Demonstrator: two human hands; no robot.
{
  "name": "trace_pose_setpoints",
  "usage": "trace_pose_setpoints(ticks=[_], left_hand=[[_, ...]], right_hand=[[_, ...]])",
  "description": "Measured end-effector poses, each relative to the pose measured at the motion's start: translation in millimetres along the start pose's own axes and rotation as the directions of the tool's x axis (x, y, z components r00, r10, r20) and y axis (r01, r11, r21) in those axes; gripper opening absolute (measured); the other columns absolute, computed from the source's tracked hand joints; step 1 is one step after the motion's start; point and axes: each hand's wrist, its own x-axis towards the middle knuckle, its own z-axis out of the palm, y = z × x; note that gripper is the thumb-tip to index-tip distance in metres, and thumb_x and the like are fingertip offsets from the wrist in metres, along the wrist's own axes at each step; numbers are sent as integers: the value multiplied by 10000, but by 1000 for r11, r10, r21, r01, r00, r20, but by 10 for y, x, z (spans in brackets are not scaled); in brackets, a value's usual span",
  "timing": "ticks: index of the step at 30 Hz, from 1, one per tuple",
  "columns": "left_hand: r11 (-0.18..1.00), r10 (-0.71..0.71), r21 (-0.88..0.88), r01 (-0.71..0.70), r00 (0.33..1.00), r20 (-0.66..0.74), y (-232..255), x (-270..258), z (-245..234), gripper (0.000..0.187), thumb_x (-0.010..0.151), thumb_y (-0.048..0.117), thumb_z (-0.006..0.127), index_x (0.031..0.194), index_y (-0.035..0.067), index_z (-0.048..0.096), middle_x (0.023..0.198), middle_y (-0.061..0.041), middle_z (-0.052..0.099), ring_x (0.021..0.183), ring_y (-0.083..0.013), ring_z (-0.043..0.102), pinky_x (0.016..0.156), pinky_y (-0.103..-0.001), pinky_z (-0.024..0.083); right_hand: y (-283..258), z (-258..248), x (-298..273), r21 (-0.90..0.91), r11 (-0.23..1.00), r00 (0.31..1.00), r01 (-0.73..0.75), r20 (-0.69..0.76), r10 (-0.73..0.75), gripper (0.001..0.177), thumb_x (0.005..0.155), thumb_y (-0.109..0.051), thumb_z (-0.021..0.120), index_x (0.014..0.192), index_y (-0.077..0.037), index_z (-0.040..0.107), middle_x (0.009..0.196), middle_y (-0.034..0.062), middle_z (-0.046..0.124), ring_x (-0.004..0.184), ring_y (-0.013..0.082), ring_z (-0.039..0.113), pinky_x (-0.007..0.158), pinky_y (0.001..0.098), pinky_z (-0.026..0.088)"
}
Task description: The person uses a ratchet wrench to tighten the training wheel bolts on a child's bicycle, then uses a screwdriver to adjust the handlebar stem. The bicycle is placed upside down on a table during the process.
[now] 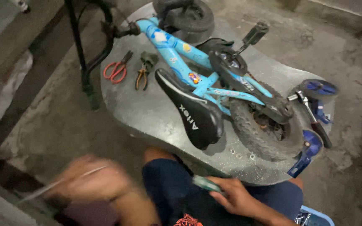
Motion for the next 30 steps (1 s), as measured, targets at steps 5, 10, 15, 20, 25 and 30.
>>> trace_pose_setpoints(ticks=[5,10,15,20,25,30], left_hand=[[744,99,527,-411,848,521,757,572,2,231,957,185,705,1162,80,718,749,-78,572,658,-229,587,652,-387,464],[623,95,400,-673,572,815,584,832,656,296,936,204,739,1216,109,723,779,-63,549,667,-245,607,574,-387,472],[518,117,398,-757,523,844,471,910,846,233,930,235,745,1135,125,729,763,-44,536,656,-234,607,545,-391,466],[473,133,390,-790,501,855,430,873,868,227,914,247,753,1113,139,737,742,-33,529,630,-220,600,529,-385,457],[420,156,373,-827,471,868,395,814,863,240,910,248,742,1127,145,728,760,-22,531,631,-208,591,543,-371,459],[341,115,367,-865,426,897,398,769,857,250,904,244,702,1123,125,723,783,-5,551,686,-190,590,572,-360,455]], right_hand=[[-64,-849,-460,-431,806,654,405,-480,-585,431,844,-152,669,1258,-43,621,1097,184,716,978,325,716,870,380,535],[-319,-1310,-347,-318,929,783,189,-522,-338,433,763,-95,760,1190,-32,725,853,91,702,705,187,646,646,297,485],[-629,-1420,-249,-287,909,801,303,-441,-405,448,770,-29,749,1214,-22,698,877,83,688,767,174,651,695,290,498],[-666,-1376,-203,-284,893,789,350,-423,-444,446,760,-8,746,1204,-31,710,917,82,701,815,180,672,726,292,513],[-596,-1352,-160,-248,916,807,314,-439,-395,447,751,-3,744,1196,-39,720,901,82,698,797,186,667,714,292,513],[-594,-1344,-171,-269,906,815,327,-406,-414,454,752,-25,767,1203,-48,724,934,81,706,826,191,678,729,296,517]])
